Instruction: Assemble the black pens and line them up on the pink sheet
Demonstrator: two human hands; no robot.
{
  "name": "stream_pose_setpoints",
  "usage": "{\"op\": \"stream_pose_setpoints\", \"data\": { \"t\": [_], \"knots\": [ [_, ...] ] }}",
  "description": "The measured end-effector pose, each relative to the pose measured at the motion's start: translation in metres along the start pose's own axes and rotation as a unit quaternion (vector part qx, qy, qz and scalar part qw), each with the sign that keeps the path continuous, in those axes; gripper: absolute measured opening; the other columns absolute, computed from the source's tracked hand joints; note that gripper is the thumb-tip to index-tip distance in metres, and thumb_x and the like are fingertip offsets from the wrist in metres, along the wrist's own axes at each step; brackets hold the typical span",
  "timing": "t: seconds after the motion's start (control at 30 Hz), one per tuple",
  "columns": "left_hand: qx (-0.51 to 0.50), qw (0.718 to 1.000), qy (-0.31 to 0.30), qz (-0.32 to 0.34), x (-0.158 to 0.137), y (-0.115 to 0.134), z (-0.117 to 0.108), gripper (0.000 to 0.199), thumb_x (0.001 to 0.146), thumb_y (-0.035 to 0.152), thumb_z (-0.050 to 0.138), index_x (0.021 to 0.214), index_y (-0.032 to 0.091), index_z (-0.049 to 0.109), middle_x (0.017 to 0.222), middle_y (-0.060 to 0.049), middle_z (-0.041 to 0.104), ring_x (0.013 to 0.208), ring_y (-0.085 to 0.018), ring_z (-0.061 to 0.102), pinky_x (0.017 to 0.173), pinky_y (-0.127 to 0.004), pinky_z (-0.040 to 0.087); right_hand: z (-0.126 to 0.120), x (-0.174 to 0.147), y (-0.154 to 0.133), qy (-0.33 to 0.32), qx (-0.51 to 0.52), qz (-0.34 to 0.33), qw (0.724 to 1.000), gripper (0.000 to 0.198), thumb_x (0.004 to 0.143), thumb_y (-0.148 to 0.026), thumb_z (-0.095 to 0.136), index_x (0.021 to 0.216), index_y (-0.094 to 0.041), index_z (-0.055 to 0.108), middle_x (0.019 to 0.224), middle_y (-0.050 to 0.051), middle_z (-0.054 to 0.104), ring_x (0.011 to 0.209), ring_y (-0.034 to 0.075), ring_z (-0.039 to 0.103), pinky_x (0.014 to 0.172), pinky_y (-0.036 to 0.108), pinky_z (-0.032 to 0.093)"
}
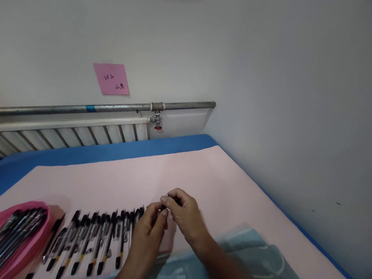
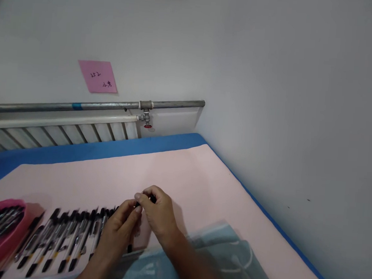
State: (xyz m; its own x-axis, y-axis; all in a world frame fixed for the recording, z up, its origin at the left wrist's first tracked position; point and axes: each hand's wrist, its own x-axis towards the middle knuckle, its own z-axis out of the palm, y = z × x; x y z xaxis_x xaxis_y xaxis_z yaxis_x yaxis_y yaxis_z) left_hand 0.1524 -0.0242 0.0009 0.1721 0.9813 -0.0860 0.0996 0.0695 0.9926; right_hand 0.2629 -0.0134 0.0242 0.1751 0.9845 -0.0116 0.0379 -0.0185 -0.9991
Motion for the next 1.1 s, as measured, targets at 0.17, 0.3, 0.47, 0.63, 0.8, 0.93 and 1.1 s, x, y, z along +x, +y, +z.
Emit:
{"op": "stream_pose_setpoints", "data": {
  "t": [0.17,0.3,0.47,0.63,0.8,0.93,1.1],
  "knots": [
    [0.02,1.0,0.012,-0.001,-0.0008,0.0,-0.0001,0.028,0.077,0.046,0.051,0.082,0.018,0.058,0.054,0.004,0.046,0.047,-0.008,0.04,0.043,-0.018,0.029,-0.0017,0.001,0.0015,-0.002,0.02,0.002,1.0,0.013,0.07,-0.027,0.058,0.062,-0.018,0.056,0.049,-0.005,0.045,0.048,0.009,0.039,0.046,0.021,0.03],
    [-0.104,0.989,-0.03,-0.101,-0.0009,0.0036,0.0023,0.031,0.075,0.05,0.052,0.073,0.019,0.049,0.051,0.008,0.04,0.037,-0.003,0.026,0.036,-0.016,0.018,-0.0048,0.0036,0.0021,-0.08,0.1,0.055,0.99,0.015,0.071,-0.03,0.058,0.067,-0.016,0.058,0.048,-0.007,0.04,0.041,0.005,0.03,0.041,0.02,0.024],
    [-0.138,0.981,-0.039,-0.128,0.0009,0.0051,0.0026,0.032,0.074,0.05,0.054,0.073,0.019,0.047,0.05,0.01,0.038,0.035,-0.001,0.022,0.034,-0.014,0.015,-0.0029,0.0047,0.0054,-0.081,0.115,0.07,0.988,0.02,0.073,-0.034,0.056,0.081,-0.017,0.061,0.059,-0.005,0.05,0.04,0.004,0.031,0.04,0.018,0.023],
    [-0.092,0.991,-0.043,-0.092,0.0016,0.0003,0.0017,0.034,0.074,0.051,0.053,0.069,0.018,0.046,0.049,0.009,0.04,0.034,-0.002,0.025,0.033,-0.015,0.017,0.0002,0.0042,0.0085,-0.024,0.064,0.037,0.997,0.018,0.069,-0.03,0.062,0.061,-0.016,0.054,0.051,-0.006,0.046,0.044,0.006,0.037,0.042,0.019,0.028],
    [-0.106,0.987,-0.041,-0.116,0.001,0.0019,0.0013,0.033,0.073,0.052,0.052,0.072,0.019,0.047,0.048,0.009,0.038,0.033,-0.002,0.024,0.033,-0.015,0.016,-0.0029,0.003,0.0044,-0.097,0.14,0.095,0.981,0.019,0.072,-0.033,0.057,0.079,-0.015,0.061,0.06,-0.004,0.053,0.036,0.002,0.027,0.036,0.018,0.019],
    [-0.073,0.995,-0.015,-0.07,0.0011,0.0014,-0.0002,0.033,0.072,0.051,0.055,0.07,0.018,0.049,0.05,0.008,0.042,0.037,-0.003,0.03,0.036,-0.015,0.021,-0.0016,0.0016,0.0055,-0.061,0.127,0.098,0.985,0.02,0.069,-0.033,0.061,0.081,-0.017,0.059,0.06,-0.005,0.054,0.035,0.002,0.026,0.034,0.018,0.017],
    [-0.077,0.994,-0.033,-0.072,0.0015,-0.0006,0.0002,0.033,0.073,0.05,0.053,0.07,0.018,0.049,0.05,0.008,0.041,0.035,-0.003,0.028,0.035,-0.016,0.019,-0.0022,0.0014,0.0038,-0.062,0.124,0.078,0.987,0.014,0.069,-0.029,0.06,0.066,-0.016,0.056,0.046,-0.008,0.041,0.035,0.003,0.027,0.036,0.018,0.019]
  ]
}}
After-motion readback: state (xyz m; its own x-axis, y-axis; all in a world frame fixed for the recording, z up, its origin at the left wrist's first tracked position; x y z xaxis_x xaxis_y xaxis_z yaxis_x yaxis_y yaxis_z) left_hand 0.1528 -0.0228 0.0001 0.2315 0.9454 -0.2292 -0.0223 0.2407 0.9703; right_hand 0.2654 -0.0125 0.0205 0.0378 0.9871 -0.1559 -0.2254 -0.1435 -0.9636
